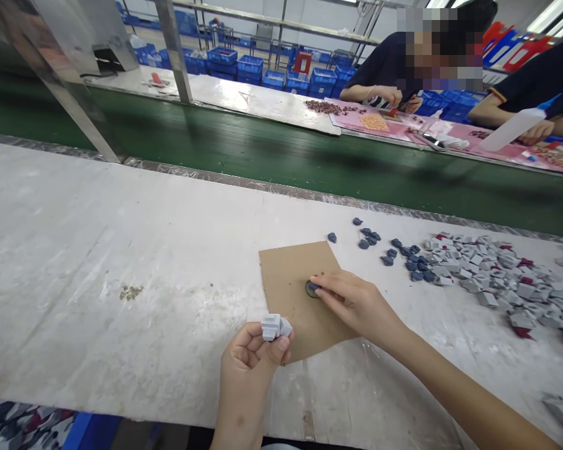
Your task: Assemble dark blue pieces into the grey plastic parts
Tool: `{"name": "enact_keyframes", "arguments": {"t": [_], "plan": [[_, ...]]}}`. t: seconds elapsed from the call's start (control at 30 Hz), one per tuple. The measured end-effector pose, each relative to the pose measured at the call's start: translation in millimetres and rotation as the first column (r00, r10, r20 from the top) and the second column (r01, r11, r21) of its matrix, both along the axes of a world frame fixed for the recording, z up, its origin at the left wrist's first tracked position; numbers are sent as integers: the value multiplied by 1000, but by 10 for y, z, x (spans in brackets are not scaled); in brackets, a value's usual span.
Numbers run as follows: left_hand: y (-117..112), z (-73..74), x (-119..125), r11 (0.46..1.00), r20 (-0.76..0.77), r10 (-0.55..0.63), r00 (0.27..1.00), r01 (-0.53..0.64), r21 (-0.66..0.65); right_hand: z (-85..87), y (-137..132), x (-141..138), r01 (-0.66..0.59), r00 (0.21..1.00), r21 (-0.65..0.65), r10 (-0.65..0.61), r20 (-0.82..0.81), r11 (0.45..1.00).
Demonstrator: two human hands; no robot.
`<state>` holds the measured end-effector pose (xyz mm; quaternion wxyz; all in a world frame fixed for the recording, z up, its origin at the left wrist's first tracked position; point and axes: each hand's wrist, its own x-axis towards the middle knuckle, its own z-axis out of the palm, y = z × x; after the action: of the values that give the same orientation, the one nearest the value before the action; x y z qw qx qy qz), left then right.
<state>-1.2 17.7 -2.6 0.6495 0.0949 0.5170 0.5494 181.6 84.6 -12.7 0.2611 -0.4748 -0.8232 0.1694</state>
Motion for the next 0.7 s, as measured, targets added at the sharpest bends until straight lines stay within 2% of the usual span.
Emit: {"name": "enact_keyframes", "arguments": {"t": [0.13,0.23,0.33,0.4,0.43,0.5,0.6,0.7], "plan": [[-4,4,-5,1000,-2,-3,1000,3,0,30,-7,-4,75,993,-48,-79,-86,996],[-5,0,-6,1000,-7,-1,1000,1,4,95,-4,-9,105,948,-248,-172,-268,963],[-2,-7,-6,1000,-12,-12,1000,12,3,162,-12,-5,97,859,-515,-333,-390,852],[2,-11,-5,1000,-15,-17,1000,17,5,198,-29,-3,104,827,-623,-415,-378,775],[4,-11,-4,1000,-15,-16,1000,16,5,215,-41,-5,104,825,-645,-428,-369,757],[5,-6,2,1000,-13,-12,1000,12,5,252,-68,-18,89,837,-633,-402,-372,769],[-3,13,17,1000,-16,-17,1000,17,15,331,-120,-54,81,882,-529,-308,-356,844],[-23,37,29,998,-29,-32,999,33,47,453,-185,-92,74,952,-367,-175,-250,927]]}}
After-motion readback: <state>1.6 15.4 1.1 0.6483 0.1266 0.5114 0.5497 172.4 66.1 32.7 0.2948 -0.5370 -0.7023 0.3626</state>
